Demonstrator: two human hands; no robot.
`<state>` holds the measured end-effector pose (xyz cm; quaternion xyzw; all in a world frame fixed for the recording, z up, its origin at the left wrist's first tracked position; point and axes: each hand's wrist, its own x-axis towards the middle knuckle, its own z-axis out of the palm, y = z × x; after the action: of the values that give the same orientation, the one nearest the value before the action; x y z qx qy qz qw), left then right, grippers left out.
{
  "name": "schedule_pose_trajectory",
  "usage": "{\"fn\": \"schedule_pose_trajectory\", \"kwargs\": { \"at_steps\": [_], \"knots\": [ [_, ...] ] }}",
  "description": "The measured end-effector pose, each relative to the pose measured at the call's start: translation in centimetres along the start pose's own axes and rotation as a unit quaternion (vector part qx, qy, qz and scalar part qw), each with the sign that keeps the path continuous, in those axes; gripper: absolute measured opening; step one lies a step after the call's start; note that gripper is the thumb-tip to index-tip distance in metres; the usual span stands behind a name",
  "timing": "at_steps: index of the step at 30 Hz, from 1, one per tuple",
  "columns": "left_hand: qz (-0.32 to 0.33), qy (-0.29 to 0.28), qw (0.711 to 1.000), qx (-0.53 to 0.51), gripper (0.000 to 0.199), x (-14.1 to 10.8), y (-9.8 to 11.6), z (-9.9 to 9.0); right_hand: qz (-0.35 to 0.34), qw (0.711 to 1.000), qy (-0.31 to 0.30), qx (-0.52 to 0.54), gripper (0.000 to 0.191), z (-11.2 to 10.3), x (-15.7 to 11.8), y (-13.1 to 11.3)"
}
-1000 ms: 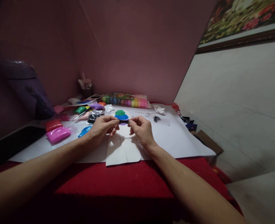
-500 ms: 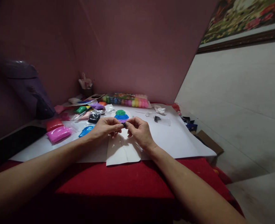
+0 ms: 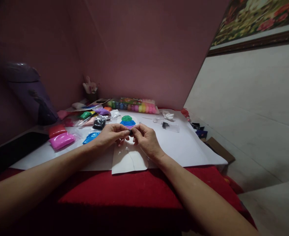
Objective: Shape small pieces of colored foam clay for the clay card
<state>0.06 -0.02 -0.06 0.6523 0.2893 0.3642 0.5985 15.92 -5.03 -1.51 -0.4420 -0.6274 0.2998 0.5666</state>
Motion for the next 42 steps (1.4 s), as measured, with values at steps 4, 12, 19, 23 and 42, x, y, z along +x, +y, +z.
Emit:
{"fn": "schedule_pose_trajectory", "kwargs": {
  "at_steps": [4, 12, 19, 23, 42],
  "knots": [
    [0.001, -0.005, 1.0, 0.009, 0.019, 0.01, 0.02, -0.1, -0.005, 1.0, -0.015, -0.011, 0.021, -0.04, -0.11, -0.06],
    [0.003, -0.009, 1.0, 0.03, 0.02, 0.08, -0.12, -0.08, -0.011, 1.0, -0.015, -0.024, 0.017, 0.07, -0.13, 0.17],
    [0.003, -0.014, 0.999, 0.039, 0.019, -0.07, 0.1, 0.07, -0.011, 1.0, -0.017, -0.009, 0.018, 0.03, -0.08, 0.21],
    [0.003, -0.012, 0.999, 0.033, 0.019, -0.15, 0.18, 0.14, -0.008, 1.0, -0.02, 0.001, 0.018, 0.08, -0.09, 0.13],
    [0.011, 0.036, 0.999, 0.005, 0.019, -0.09, 0.58, 0.58, -0.003, 1.0, 0.005, 0.013, 0.013, 0.33, -0.09, -0.21]
  ]
}}
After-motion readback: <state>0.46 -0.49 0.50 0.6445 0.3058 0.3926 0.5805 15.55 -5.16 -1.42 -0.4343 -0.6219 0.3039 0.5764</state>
